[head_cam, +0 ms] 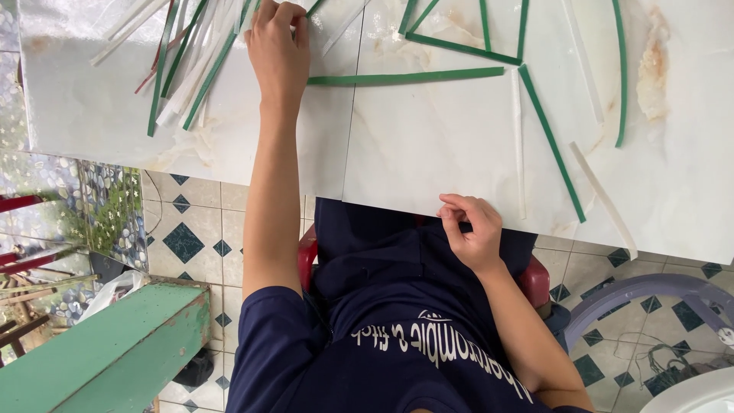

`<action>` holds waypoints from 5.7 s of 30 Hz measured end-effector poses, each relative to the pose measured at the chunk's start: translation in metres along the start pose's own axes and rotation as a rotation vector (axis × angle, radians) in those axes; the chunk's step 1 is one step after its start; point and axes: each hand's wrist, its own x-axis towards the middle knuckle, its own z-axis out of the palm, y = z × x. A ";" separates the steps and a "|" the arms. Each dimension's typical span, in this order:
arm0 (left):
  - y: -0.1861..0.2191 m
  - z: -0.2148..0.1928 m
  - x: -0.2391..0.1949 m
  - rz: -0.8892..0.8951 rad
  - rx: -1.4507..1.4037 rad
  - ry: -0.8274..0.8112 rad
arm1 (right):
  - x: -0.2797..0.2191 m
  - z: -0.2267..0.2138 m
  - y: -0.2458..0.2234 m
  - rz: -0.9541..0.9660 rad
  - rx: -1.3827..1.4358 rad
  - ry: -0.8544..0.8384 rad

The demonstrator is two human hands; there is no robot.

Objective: Weaving green and white plastic strips together on a table to create a patterned mat or object.

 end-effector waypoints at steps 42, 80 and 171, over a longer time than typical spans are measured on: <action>0.140 -0.020 -0.115 0.150 -0.284 -0.103 | 0.001 0.015 0.012 -0.252 -0.189 0.117; 0.147 -0.034 -0.116 0.062 -0.337 -0.156 | -0.003 0.015 0.012 -0.384 -0.372 0.113; 0.012 -0.034 -0.056 0.211 -0.030 -0.420 | 0.117 -0.147 0.091 0.337 -0.750 -0.231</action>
